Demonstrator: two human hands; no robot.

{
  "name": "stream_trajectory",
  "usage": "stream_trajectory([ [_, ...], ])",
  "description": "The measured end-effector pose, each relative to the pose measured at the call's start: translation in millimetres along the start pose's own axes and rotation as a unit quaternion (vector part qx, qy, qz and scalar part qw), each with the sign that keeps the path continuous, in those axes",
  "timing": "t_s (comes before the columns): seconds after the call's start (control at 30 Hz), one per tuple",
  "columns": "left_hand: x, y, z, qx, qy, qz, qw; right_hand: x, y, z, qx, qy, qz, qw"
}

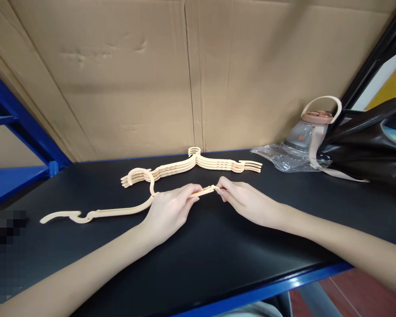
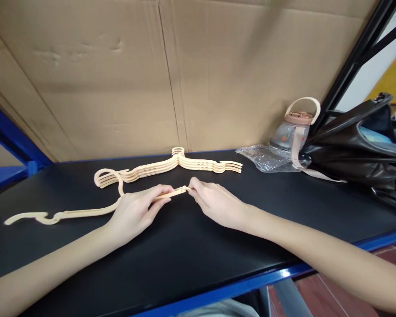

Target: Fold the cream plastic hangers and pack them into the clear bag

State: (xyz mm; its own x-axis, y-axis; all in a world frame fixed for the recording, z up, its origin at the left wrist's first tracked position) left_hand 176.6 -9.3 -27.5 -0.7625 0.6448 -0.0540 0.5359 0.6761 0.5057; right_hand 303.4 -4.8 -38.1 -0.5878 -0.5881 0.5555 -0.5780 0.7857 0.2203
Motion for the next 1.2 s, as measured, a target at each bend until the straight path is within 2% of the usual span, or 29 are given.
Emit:
stream_trajectory([
  [0.23, -14, -2, -3.5, -0.016, -0.002, 0.054, 0.998, 5, 0, 3, 0.006, -0.021, -0.005, 1.000],
  [0.33, -12, -3, -0.3, -0.003, -0.011, 0.037, 0.999, 6, 0, 7, 0.003, -0.103, -0.007, 0.995],
  [0.43, -8, -2, -1.8, -0.004, -0.017, 0.019, 1.000, 2, -1, 10, -0.002, -0.220, -0.002, 0.975],
  [0.53, -7, -1, -25.4, -0.084, -0.001, 0.004, 0.996, -1, 0, 18, 0.018, -0.304, -0.018, 0.952],
  [0.63, -22, -4, -55.5, -0.181, 0.048, 0.049, 0.981, -5, 3, 16, 0.010, -0.294, -0.015, 0.956],
  [0.73, -24, -5, -63.2, -0.183, 0.068, 0.044, 0.980, -11, 7, -1, -0.047, -0.209, 0.023, 0.977],
  [0.83, -10, -3, -51.3, -0.131, 0.024, -0.010, 0.991, -7, 5, -18, -0.113, -0.099, 0.024, 0.988],
  [0.93, 1, -1, -27.0, -0.056, -0.058, -0.051, 0.995, 6, -1, -30, -0.162, -0.044, -0.014, 0.986],
  [1.03, 4, -1, -6.4, -0.007, -0.144, -0.067, 0.987, 18, -7, -29, -0.170, -0.058, -0.045, 0.983],
  [1.2, 7, -2, 8.3, 0.024, -0.226, -0.096, 0.969, 24, -9, -18, -0.143, -0.114, -0.067, 0.981],
])
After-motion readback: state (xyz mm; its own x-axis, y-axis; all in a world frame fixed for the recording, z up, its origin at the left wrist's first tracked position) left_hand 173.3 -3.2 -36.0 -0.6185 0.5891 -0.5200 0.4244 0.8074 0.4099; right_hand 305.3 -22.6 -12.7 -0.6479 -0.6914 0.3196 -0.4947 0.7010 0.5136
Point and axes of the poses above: each hand's wrist, its own y-axis towards the middle knuckle, its own z-axis out of the palm, x = y × z, the point moved 9 cm from there along y, towards the middle knuckle, and after that the axes turned 4 degrees about y, right-handed, at the moved point
